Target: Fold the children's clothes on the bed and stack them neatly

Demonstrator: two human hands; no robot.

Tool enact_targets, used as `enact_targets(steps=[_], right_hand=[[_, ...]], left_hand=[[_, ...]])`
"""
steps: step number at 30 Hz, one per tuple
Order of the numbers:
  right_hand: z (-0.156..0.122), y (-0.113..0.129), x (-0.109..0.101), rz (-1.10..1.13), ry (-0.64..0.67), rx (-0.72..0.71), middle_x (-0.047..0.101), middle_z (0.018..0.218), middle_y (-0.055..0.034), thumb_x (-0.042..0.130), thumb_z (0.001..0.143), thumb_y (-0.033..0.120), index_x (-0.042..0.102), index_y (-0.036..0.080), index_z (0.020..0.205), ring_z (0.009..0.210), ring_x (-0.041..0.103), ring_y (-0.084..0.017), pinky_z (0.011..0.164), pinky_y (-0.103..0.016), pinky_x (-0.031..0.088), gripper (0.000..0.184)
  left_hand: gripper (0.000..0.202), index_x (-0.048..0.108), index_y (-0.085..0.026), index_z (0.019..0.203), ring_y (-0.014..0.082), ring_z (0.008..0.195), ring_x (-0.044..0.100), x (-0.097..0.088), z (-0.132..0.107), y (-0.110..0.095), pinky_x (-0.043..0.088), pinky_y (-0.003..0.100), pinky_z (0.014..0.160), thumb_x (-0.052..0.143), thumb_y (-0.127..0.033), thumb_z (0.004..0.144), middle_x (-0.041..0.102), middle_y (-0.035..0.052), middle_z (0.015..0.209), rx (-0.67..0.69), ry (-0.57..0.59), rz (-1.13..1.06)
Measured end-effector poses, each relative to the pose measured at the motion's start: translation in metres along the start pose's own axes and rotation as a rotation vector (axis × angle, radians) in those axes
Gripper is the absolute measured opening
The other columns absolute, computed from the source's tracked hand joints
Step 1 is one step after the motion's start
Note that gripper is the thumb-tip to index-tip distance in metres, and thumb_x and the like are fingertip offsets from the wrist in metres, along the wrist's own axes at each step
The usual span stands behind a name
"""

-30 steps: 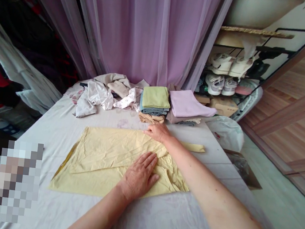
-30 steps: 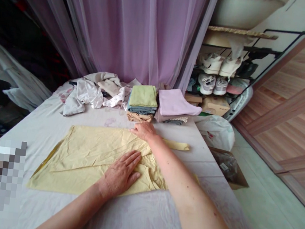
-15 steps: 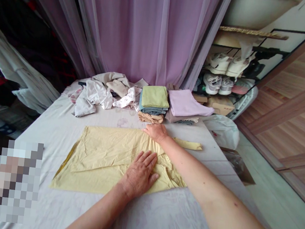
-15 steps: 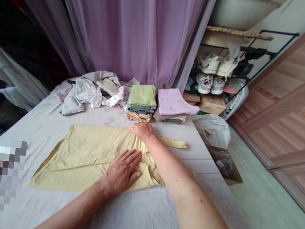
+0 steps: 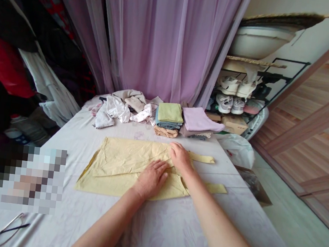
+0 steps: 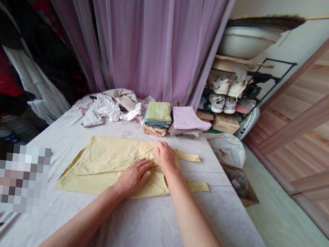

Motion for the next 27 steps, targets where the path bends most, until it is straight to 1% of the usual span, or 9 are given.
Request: enact_targets(steps=[2, 4, 7, 9, 11, 15, 18, 22, 27], right_hand=[[-0.005, 0.005, -0.003, 0.018, -0.031, 0.042, 0.059, 0.138, -0.0132, 0.034, 0.095, 0.019, 0.057, 0.012, 0.134, 0.128, 0.052, -0.019, 0.11, -0.031, 0.037, 0.046], [-0.007, 0.026, 0.003, 0.028, 0.001, 0.007, 0.053, 0.144, -0.0156, 0.034, 0.096, 0.023, 0.052, 0.008, 0.139, 0.133, 0.048, -0.02, 0.112, -0.033, 0.035, 0.049], [-0.011, 0.075, 0.029, 0.031, 0.177, -0.147, 0.041, 0.154, -0.016, 0.035, 0.098, 0.036, 0.042, 0.008, 0.147, 0.143, 0.035, -0.023, 0.117, -0.037, 0.028, 0.057], [-0.014, 0.096, 0.046, 0.008, 0.278, -0.169, 0.031, 0.159, -0.0138, 0.034, 0.099, 0.046, 0.036, 0.012, 0.151, 0.146, 0.028, -0.025, 0.119, -0.045, 0.022, 0.062], [-0.017, 0.103, 0.057, -0.026, 0.331, -0.16, 0.025, 0.162, -0.0115, 0.029, 0.099, 0.052, 0.033, 0.015, 0.153, 0.149, 0.022, -0.026, 0.12, -0.05, 0.015, 0.065], [-0.022, 0.082, 0.057, -0.086, 0.364, -0.101, 0.021, 0.163, -0.0103, 0.018, 0.099, 0.057, 0.03, 0.017, 0.154, 0.151, 0.015, -0.024, 0.12, -0.051, 0.009, 0.069], [-0.027, 0.057, 0.047, -0.143, 0.355, -0.08, 0.02, 0.163, -0.0129, 0.021, 0.098, 0.058, 0.03, 0.013, 0.154, 0.151, 0.015, -0.025, 0.121, -0.047, 0.009, 0.073], [-0.03, 0.033, 0.038, -0.208, 0.335, -0.037, 0.02, 0.163, -0.0122, 0.023, 0.098, 0.057, 0.031, 0.014, 0.154, 0.151, 0.015, -0.023, 0.12, -0.043, 0.008, 0.071], [-0.03, 0.026, 0.039, -0.231, 0.347, -0.016, 0.02, 0.163, -0.0115, 0.023, 0.099, 0.056, 0.03, 0.015, 0.155, 0.15, 0.016, -0.024, 0.12, -0.043, 0.008, 0.07]], left_hand=[[0.044, 0.055, -0.018, 0.136, 0.0232, 0.139, 0.043, -0.014, -0.005, 0.02, 0.031, 0.045, 0.118, 0.034, -0.033, 0.101, 0.056, 0.0088, 0.143, -0.121, -0.019, 0.057], [0.044, 0.055, -0.022, 0.138, 0.0248, 0.141, 0.04, -0.026, -0.013, 0.046, 0.028, 0.049, 0.118, 0.032, -0.034, 0.102, 0.052, 0.0081, 0.147, -0.266, -0.009, 0.15], [0.049, 0.049, -0.023, 0.144, 0.029, 0.145, 0.033, -0.035, -0.027, 0.082, 0.024, 0.056, 0.118, 0.032, -0.037, 0.101, 0.041, 0.0086, 0.155, -0.46, 0.04, 0.297], [0.052, 0.043, -0.024, 0.148, 0.0301, 0.146, 0.03, -0.036, -0.033, 0.095, 0.024, 0.058, 0.117, 0.033, -0.042, 0.1, 0.036, 0.0088, 0.158, -0.524, 0.055, 0.361], [0.055, 0.041, -0.025, 0.149, 0.0299, 0.146, 0.03, -0.036, -0.037, 0.1, 0.025, 0.059, 0.116, 0.033, -0.046, 0.1, 0.034, 0.008, 0.158, -0.536, 0.055, 0.398], [0.058, 0.038, -0.026, 0.151, 0.0297, 0.147, 0.028, -0.034, -0.039, 0.101, 0.022, 0.06, 0.116, 0.032, -0.051, 0.099, 0.032, 0.0065, 0.159, -0.547, 0.076, 0.406], [0.06, 0.035, -0.025, 0.152, 0.0298, 0.148, 0.025, -0.038, -0.043, 0.108, 0.021, 0.058, 0.117, 0.032, -0.052, 0.099, 0.029, 0.0067, 0.161, -0.587, 0.103, 0.405], [0.06, 0.034, -0.025, 0.153, 0.0291, 0.149, 0.023, -0.048, -0.056, 0.125, 0.019, 0.057, 0.118, 0.03, -0.052, 0.099, 0.029, 0.0065, 0.161, -0.626, 0.105, 0.421], [0.061, 0.036, -0.023, 0.152, 0.0285, 0.149, 0.023, -0.061, -0.081, 0.154, 0.023, 0.053, 0.118, 0.031, -0.052, 0.099, 0.029, 0.0077, 0.161, -0.69, 0.06, 0.422]])
Point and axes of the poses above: each hand's wrist, its own z-axis towards the middle knuckle, its own x-axis out of the palm, y = z × x, the point moved 6 cm from there along z, towards the middle knuckle
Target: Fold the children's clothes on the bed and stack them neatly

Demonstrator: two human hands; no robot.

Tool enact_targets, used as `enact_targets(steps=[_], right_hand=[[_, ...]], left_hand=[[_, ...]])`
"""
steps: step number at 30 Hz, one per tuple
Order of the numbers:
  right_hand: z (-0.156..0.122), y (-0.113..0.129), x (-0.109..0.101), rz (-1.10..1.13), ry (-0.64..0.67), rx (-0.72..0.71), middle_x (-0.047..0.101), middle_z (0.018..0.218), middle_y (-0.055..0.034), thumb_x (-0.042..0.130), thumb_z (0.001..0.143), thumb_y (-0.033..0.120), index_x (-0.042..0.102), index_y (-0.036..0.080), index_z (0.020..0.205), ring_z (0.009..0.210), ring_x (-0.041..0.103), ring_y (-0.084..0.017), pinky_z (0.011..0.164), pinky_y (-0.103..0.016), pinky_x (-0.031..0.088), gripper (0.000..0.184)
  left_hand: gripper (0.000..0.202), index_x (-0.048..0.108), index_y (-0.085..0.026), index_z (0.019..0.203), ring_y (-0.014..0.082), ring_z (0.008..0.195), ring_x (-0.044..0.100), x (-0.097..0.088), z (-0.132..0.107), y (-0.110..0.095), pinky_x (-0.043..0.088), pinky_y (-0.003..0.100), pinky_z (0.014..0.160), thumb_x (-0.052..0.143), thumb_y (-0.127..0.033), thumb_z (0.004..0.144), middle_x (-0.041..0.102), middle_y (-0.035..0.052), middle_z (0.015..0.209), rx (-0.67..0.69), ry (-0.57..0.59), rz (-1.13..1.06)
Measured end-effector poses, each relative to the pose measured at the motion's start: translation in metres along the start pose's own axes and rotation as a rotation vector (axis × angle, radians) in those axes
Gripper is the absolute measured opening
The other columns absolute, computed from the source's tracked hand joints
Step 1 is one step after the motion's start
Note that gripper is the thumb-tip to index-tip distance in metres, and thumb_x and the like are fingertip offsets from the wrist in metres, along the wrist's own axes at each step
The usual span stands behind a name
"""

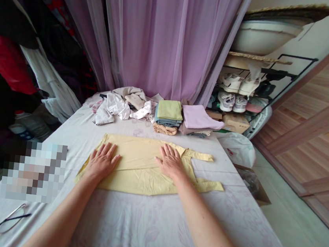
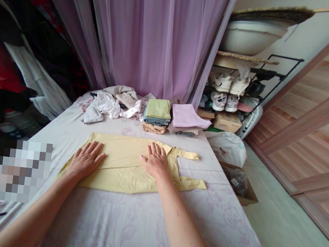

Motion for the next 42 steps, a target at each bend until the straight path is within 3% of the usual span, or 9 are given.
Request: enact_targets(steps=[4, 11, 16, 42], right_hand=[[0.0, 0.002, 0.001, -0.006, -0.025, -0.017, 0.022, 0.163, -0.0123, 0.025, 0.099, 0.056, 0.031, 0.014, 0.154, 0.15, 0.018, -0.025, 0.119, -0.044, 0.009, 0.069], [-0.002, 0.001, 0.002, 0.027, -0.055, -0.023, 0.024, 0.162, -0.0133, 0.025, 0.099, 0.055, 0.035, 0.015, 0.152, 0.149, 0.02, -0.026, 0.118, -0.046, 0.01, 0.068], [-0.002, 0.002, 0.002, 0.061, -0.06, -0.026, 0.024, 0.162, -0.0142, 0.029, 0.099, 0.053, 0.036, 0.014, 0.152, 0.149, 0.02, -0.027, 0.118, -0.047, 0.009, 0.067], [-0.002, 0.003, 0.007, -0.042, -0.093, -0.04, 0.03, 0.159, -0.0156, 0.028, 0.099, 0.054, 0.04, 0.016, 0.15, 0.147, 0.026, -0.028, 0.117, -0.049, 0.016, 0.065]], left_hand=[[0.064, 0.035, -0.02, 0.152, 0.0277, 0.149, 0.023, 0.005, 0.0, 0.017, 0.023, 0.05, 0.119, 0.03, -0.053, 0.098, 0.029, 0.0086, 0.161, -0.018, -0.028, -0.019], [0.07, 0.033, -0.011, 0.153, 0.0296, 0.148, 0.024, 0.01, 0.003, 0.027, 0.024, 0.047, 0.119, 0.03, -0.054, 0.097, 0.026, 0.0132, 0.161, -0.116, -0.02, -0.031], [0.071, 0.031, -0.011, 0.153, 0.0296, 0.149, 0.023, 0.012, 0.006, 0.033, 0.024, 0.047, 0.119, 0.028, -0.054, 0.097, 0.027, 0.0137, 0.161, -0.164, -0.02, -0.024], [0.072, 0.029, -0.009, 0.153, 0.028, 0.149, 0.024, -0.003, -0.005, 0.018, 0.02, 0.045, 0.12, 0.028, -0.054, 0.098, 0.028, 0.0142, 0.16, -0.201, -0.011, -0.065]])
Point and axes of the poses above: each hand's wrist, its own z-axis towards the middle knuckle, its own x-axis out of the palm, y = z × x, the point moved 6 cm from there along z, towards the middle knuckle
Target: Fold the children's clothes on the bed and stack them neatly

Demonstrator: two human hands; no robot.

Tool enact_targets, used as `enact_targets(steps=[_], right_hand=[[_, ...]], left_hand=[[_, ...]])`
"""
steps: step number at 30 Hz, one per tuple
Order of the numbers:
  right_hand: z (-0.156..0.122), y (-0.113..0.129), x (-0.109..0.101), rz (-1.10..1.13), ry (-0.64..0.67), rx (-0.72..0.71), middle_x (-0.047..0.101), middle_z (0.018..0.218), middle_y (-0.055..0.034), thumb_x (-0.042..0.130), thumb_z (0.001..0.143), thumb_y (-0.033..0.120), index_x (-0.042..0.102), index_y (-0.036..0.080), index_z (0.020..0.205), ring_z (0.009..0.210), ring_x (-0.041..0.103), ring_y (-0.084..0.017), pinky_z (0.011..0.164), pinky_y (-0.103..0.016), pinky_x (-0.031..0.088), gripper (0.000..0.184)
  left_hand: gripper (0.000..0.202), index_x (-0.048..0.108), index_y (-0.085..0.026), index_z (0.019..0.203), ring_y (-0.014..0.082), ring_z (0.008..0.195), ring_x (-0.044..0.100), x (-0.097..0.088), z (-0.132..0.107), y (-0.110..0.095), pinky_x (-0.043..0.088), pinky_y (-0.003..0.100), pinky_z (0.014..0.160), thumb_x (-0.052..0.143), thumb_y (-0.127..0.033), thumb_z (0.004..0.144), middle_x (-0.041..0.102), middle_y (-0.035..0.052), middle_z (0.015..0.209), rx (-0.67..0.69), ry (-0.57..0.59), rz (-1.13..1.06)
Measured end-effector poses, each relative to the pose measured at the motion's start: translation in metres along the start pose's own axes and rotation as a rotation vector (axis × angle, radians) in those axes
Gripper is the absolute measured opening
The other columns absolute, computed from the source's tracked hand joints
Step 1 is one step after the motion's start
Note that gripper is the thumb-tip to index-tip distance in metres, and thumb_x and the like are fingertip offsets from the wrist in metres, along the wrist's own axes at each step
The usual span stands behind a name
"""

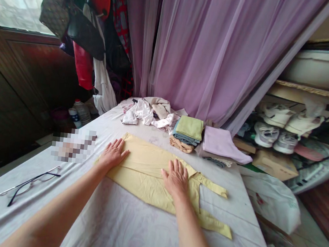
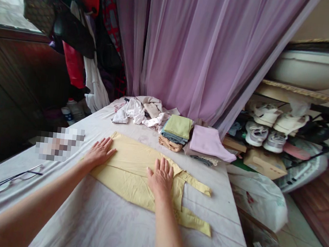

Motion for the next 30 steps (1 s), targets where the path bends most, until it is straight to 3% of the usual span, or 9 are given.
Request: enact_targets(steps=[17, 30], right_hand=[[0.005, -0.0031, 0.0065, -0.115, 0.085, 0.053, 0.027, 0.161, -0.0105, 0.03, 0.099, 0.05, 0.035, 0.019, 0.153, 0.148, 0.023, -0.024, 0.118, -0.044, 0.017, 0.062], [0.0048, -0.002, 0.0049, -0.162, 0.044, 0.049, 0.032, 0.16, -0.0105, 0.032, 0.098, 0.047, 0.039, 0.02, 0.151, 0.146, 0.028, -0.023, 0.117, -0.043, 0.02, 0.059]], left_hand=[[0.071, 0.033, -0.011, 0.152, 0.0312, 0.147, 0.026, 0.0076, 0.0015, 0.0022, 0.021, 0.049, 0.118, 0.027, -0.055, 0.097, 0.031, 0.0155, 0.159, 0.043, -0.07, -0.06], [0.069, 0.036, -0.011, 0.151, 0.0323, 0.147, 0.027, 0.0072, 0.0001, 0.0026, 0.022, 0.05, 0.118, 0.031, -0.053, 0.096, 0.033, 0.0161, 0.158, 0.056, -0.087, -0.099]])
Point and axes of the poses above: each hand's wrist, its own z-axis towards the middle knuckle, its own x-axis out of the palm, y = z × x, the point moved 6 cm from there along z, towards the middle knuckle
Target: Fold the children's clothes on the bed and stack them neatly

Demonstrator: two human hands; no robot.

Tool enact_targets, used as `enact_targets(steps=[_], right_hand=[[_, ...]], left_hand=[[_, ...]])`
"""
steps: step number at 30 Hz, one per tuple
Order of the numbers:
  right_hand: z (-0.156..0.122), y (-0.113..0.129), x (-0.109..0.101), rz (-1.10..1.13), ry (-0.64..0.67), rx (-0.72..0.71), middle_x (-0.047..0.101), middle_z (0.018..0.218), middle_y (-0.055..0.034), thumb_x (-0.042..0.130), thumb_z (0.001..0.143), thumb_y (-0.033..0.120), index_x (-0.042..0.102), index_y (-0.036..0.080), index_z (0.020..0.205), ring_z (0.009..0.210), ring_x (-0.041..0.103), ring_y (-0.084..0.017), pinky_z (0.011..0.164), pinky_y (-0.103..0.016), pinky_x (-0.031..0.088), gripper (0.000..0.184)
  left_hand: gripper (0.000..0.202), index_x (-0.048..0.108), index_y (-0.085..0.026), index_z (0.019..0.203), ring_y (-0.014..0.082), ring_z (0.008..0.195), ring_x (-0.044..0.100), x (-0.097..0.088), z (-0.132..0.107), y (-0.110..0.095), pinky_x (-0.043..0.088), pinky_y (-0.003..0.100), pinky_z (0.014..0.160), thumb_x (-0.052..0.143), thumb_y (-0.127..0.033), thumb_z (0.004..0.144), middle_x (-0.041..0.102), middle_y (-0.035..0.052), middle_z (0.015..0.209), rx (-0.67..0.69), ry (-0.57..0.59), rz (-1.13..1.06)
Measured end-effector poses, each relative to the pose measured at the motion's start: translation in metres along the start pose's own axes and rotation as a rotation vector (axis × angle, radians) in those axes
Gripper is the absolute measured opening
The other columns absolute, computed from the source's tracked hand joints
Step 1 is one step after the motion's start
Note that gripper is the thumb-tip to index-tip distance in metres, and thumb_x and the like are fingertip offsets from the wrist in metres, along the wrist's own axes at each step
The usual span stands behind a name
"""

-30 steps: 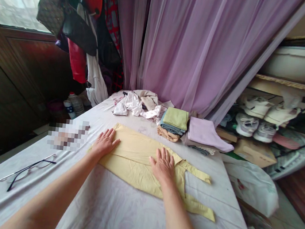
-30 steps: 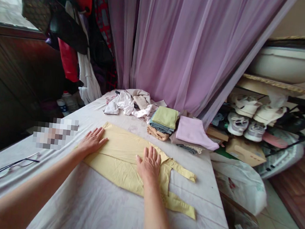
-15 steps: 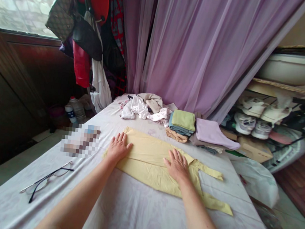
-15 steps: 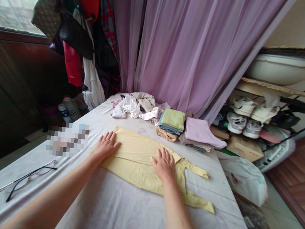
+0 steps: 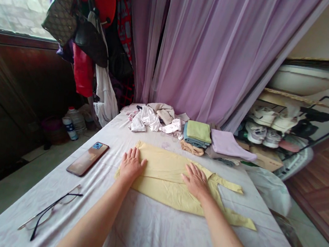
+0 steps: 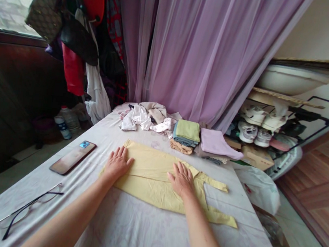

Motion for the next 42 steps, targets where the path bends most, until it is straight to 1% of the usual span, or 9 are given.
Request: enact_targets(steps=[5, 17, 22, 26, 32, 35, 38, 40, 42], right_hand=[[0.0, -0.003, 0.005, 0.014, -0.054, -0.012, 0.034, 0.159, -0.0103, 0.032, 0.098, 0.048, 0.043, 0.02, 0.149, 0.145, 0.03, -0.024, 0.117, -0.043, 0.02, 0.059], [-0.003, -0.001, 0.002, 0.021, -0.054, -0.027, 0.035, 0.158, -0.01, 0.033, 0.098, 0.048, 0.043, 0.02, 0.148, 0.145, 0.029, -0.024, 0.117, -0.044, 0.021, 0.059], [-0.002, -0.001, -0.004, 0.03, 0.004, -0.009, 0.034, 0.159, -0.0098, 0.034, 0.098, 0.047, 0.042, 0.02, 0.149, 0.145, 0.029, -0.024, 0.117, -0.044, 0.02, 0.058], [-0.006, 0.009, -0.013, 0.07, 0.055, 0.029, 0.03, 0.16, -0.0096, 0.034, 0.099, 0.045, 0.041, 0.021, 0.149, 0.148, 0.024, -0.024, 0.118, -0.048, 0.016, 0.057], [-0.027, 0.028, -0.024, 0.168, -0.014, -0.009, 0.03, 0.161, -0.0099, 0.038, 0.098, 0.043, 0.042, 0.023, 0.149, 0.148, 0.023, -0.027, 0.118, -0.052, 0.014, 0.055], [-0.033, 0.007, -0.025, 0.19, -0.087, 0.019, 0.037, 0.157, -0.0097, 0.039, 0.097, 0.036, 0.05, 0.025, 0.143, 0.145, 0.03, -0.029, 0.116, -0.054, 0.021, 0.049], [-0.029, -0.035, -0.026, 0.206, -0.125, 0.107, 0.044, 0.153, -0.0114, 0.037, 0.096, 0.028, 0.055, 0.021, 0.139, 0.14, 0.038, -0.028, 0.114, -0.048, 0.03, 0.048], [-0.022, -0.064, -0.026, 0.22, -0.119, 0.165, 0.047, 0.15, -0.0119, 0.035, 0.095, 0.024, 0.056, 0.018, 0.138, 0.138, 0.042, -0.025, 0.113, -0.04, 0.033, 0.048], [-0.014, -0.089, -0.025, 0.238, -0.084, 0.201, 0.05, 0.148, -0.0109, 0.035, 0.095, 0.023, 0.056, 0.017, 0.138, 0.136, 0.045, -0.021, 0.112, -0.033, 0.034, 0.049]], left_hand=[[0.069, 0.037, -0.011, 0.151, 0.0319, 0.147, 0.028, 0.0, 0.0, 0.0, 0.022, 0.049, 0.118, 0.031, -0.054, 0.096, 0.033, 0.0147, 0.158, -0.006, -0.002, 0.011], [0.066, 0.035, -0.011, 0.151, 0.0313, 0.147, 0.026, -0.002, 0.0, 0.0, 0.021, 0.048, 0.119, 0.031, -0.049, 0.098, 0.032, 0.0147, 0.159, -0.033, 0.019, 0.007], [0.049, 0.046, -0.014, 0.143, 0.0286, 0.141, 0.038, -0.008, -0.002, 0.012, 0.03, 0.045, 0.116, 0.032, -0.031, 0.099, 0.042, 0.0132, 0.154, 0.003, 0.004, -0.017], [0.048, 0.049, -0.013, 0.14, 0.0302, 0.14, 0.04, -0.009, -0.011, 0.027, 0.032, 0.047, 0.115, 0.035, -0.034, 0.099, 0.046, 0.0142, 0.151, 0.03, -0.027, -0.001], [0.052, 0.047, -0.014, 0.143, 0.0312, 0.141, 0.037, -0.008, -0.02, 0.033, 0.03, 0.05, 0.116, 0.034, -0.04, 0.1, 0.046, 0.0129, 0.151, 0.034, -0.039, -0.004], [0.053, 0.047, -0.012, 0.143, 0.0315, 0.14, 0.04, -0.014, -0.021, 0.033, 0.031, 0.051, 0.115, 0.035, -0.04, 0.099, 0.046, 0.0149, 0.15, 0.02, -0.062, -0.011], [0.05, 0.05, -0.012, 0.141, 0.0316, 0.138, 0.043, -0.022, -0.025, 0.028, 0.031, 0.052, 0.115, 0.039, -0.035, 0.098, 0.05, 0.0162, 0.147, 0.051, -0.139, -0.02], [0.046, 0.054, -0.015, 0.138, 0.031, 0.137, 0.045, -0.025, -0.03, 0.016, 0.03, 0.052, 0.115, 0.042, -0.032, 0.096, 0.052, 0.0151, 0.145, 0.116, -0.191, -0.048], [0.043, 0.058, -0.019, 0.134, 0.0297, 0.136, 0.046, -0.024, -0.04, -0.009, 0.03, 0.052, 0.116, 0.046, -0.031, 0.095, 0.055, 0.0126, 0.143, 0.229, -0.202, -0.106]])
Point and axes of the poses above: each hand's wrist, its own z-axis towards the middle knuckle, its own x-axis out of the palm, y = z × x, the point moved 6 cm from there along z, towards the middle knuckle
